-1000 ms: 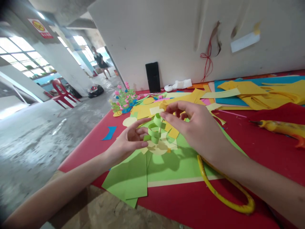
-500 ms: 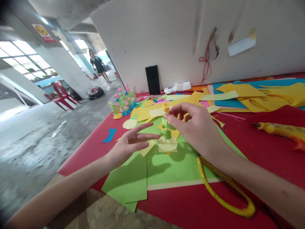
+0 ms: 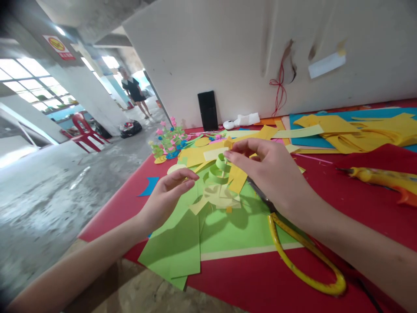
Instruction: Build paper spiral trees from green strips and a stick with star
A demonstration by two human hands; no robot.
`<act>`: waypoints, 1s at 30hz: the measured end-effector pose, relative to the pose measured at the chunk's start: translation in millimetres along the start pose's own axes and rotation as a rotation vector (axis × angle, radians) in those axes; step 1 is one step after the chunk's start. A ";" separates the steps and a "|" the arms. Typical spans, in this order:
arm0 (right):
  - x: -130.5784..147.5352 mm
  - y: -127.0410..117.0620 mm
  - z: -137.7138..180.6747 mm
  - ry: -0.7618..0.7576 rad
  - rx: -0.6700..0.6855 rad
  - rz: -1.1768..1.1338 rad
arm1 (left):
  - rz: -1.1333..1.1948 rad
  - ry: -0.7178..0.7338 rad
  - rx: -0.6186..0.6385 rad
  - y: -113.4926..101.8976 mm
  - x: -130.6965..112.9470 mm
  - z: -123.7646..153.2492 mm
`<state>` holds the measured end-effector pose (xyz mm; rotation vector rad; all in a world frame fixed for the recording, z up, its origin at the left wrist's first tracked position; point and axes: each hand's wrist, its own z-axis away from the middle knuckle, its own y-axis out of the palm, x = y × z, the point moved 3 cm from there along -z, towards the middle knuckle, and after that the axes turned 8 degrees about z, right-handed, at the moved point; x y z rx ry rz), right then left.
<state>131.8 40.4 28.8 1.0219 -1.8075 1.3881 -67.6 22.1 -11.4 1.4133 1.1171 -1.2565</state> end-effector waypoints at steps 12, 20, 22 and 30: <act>5.0 -4.4 6.0 -0.022 0.019 -0.045 | -0.049 0.132 -0.049 -2.7 -2.3 -2.5; 12.4 -5.1 8.6 -0.075 -0.006 0.014 | -0.406 0.315 0.054 21.2 -39.9 -4.3; 13.8 -5.1 9.9 -0.100 -0.006 -0.019 | -0.450 0.317 0.046 26.2 -44.2 -6.1; 17.4 -5.4 12.2 -0.141 0.015 -0.071 | -0.524 0.294 0.050 32.0 -44.6 -9.3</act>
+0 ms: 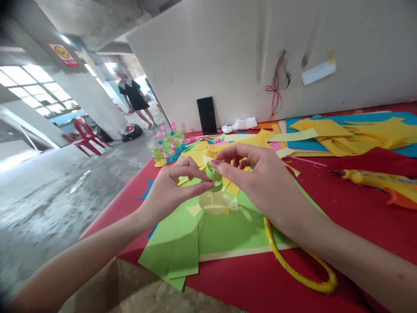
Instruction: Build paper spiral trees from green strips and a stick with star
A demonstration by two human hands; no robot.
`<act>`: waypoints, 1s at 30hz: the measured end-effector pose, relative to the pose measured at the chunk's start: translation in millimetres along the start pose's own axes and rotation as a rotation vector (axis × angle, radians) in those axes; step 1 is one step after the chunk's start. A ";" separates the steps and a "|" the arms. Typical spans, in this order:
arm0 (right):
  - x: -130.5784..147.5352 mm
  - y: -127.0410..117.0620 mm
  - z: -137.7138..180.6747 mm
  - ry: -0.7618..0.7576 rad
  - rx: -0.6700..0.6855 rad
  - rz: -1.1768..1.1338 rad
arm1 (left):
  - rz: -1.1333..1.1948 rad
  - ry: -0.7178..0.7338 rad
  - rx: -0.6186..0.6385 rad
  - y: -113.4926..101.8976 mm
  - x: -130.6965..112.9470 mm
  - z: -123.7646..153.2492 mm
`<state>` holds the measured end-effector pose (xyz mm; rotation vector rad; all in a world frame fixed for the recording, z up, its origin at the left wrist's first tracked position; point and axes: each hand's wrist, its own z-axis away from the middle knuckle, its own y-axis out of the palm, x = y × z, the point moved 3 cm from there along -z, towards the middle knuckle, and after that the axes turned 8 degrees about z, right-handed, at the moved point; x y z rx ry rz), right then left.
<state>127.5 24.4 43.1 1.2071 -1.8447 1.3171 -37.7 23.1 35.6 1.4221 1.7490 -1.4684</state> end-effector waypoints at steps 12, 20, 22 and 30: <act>-9.7 10.1 2.6 0.030 0.102 0.015 | 0.074 -0.122 -0.019 -4.0 11.6 6.6; -7.7 4.9 0.3 0.059 0.027 0.052 | 0.029 -0.161 -0.562 -106.8 77.4 22.4; -12.7 5.6 -0.4 0.070 0.017 0.031 | 0.001 -0.171 -0.673 -135.3 105.4 20.0; -23.6 5.6 0.6 0.176 0.011 0.087 | -0.040 -0.376 -0.706 -168.1 181.4 14.2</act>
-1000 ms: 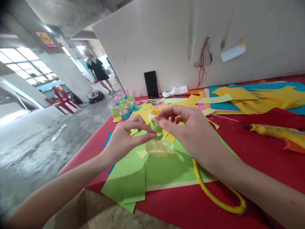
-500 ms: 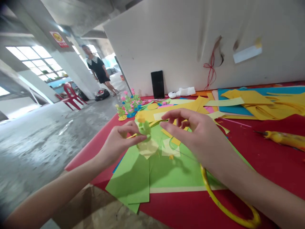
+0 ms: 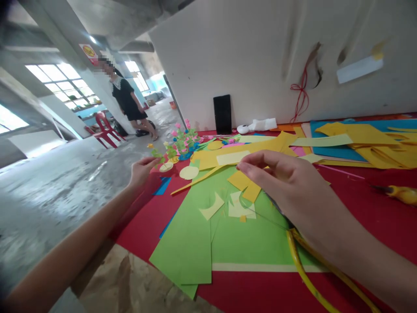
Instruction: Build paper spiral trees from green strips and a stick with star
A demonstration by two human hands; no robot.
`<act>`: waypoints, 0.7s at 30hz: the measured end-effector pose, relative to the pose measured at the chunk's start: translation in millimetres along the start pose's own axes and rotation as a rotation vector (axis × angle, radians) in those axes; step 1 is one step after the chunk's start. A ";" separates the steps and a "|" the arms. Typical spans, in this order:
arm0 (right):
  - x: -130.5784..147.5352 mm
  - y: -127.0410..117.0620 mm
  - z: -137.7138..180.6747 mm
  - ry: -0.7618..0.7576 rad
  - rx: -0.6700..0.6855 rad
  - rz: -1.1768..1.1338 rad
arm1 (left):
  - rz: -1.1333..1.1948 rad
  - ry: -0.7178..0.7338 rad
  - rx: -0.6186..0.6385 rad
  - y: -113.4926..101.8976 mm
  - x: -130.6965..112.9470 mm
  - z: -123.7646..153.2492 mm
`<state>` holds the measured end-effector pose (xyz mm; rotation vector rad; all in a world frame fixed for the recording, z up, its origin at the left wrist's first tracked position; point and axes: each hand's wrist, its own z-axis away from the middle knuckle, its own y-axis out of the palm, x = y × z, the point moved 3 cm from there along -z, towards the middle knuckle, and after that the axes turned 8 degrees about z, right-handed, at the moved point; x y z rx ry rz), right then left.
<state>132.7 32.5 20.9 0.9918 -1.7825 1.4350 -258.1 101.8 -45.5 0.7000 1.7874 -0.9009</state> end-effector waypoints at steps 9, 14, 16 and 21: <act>0.8 0.3 -1.4 -0.046 0.010 -0.026 | -0.030 -0.079 0.052 5.3 10.3 1.2; 2.6 -0.4 -0.8 -0.067 0.006 -0.054 | -0.046 -0.060 0.070 6.6 10.7 3.1; 2.0 -1.0 -1.0 -0.069 -0.002 -0.053 | -0.043 -0.045 0.078 7.7 8.4 4.1; -1.5 -0.5 -3.1 -0.057 -0.011 -0.012 | -0.023 -0.022 0.096 19.0 -3.5 5.1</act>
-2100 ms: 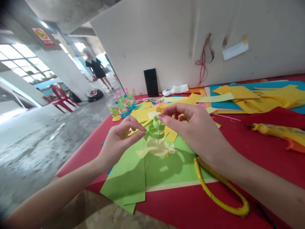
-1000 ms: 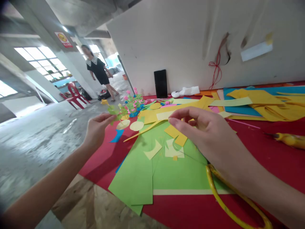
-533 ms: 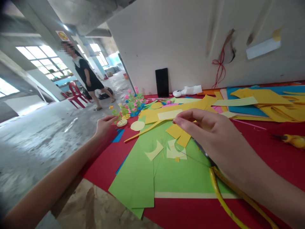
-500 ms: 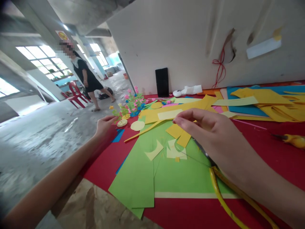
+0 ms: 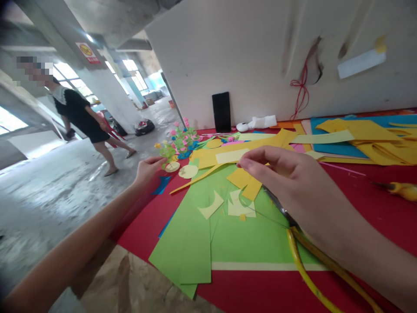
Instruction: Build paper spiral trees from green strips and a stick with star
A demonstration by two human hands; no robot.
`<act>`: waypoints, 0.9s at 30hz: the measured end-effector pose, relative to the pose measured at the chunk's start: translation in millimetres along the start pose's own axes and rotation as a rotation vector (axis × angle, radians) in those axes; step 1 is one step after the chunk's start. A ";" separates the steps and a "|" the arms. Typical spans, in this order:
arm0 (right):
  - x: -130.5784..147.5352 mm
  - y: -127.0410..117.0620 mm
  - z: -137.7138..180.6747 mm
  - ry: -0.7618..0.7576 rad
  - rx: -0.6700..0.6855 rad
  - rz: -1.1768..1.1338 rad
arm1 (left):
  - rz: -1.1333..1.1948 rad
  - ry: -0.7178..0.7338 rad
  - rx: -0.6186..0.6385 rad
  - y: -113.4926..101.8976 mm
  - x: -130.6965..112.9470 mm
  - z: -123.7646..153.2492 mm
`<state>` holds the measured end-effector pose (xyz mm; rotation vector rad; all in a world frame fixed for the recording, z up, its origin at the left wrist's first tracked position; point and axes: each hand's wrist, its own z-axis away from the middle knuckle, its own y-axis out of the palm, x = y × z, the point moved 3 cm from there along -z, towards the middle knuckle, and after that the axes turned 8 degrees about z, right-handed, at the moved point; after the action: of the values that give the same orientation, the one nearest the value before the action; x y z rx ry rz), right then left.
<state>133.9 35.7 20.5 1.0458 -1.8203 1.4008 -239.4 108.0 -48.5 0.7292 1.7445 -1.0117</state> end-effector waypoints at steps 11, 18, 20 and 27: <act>6.1 -2.4 1.3 -0.013 -0.011 -0.038 | 0.041 -0.016 0.056 31.9 -6.2 -5.9; 8.3 -2.7 0.3 -0.004 -0.003 0.001 | 0.025 -0.013 0.052 32.0 -3.2 -9.2; 7.7 -2.5 -0.3 0.030 -0.034 0.026 | 0.025 -0.011 0.047 31.6 -1.9 -10.0; 4.2 0.0 -0.4 -0.007 0.001 -0.039 | 0.014 0.004 0.043 30.2 -0.2 -10.8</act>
<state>131.8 35.2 24.0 1.0823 -1.7954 1.3772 -219.1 131.9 -55.4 0.7695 1.7234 -1.0414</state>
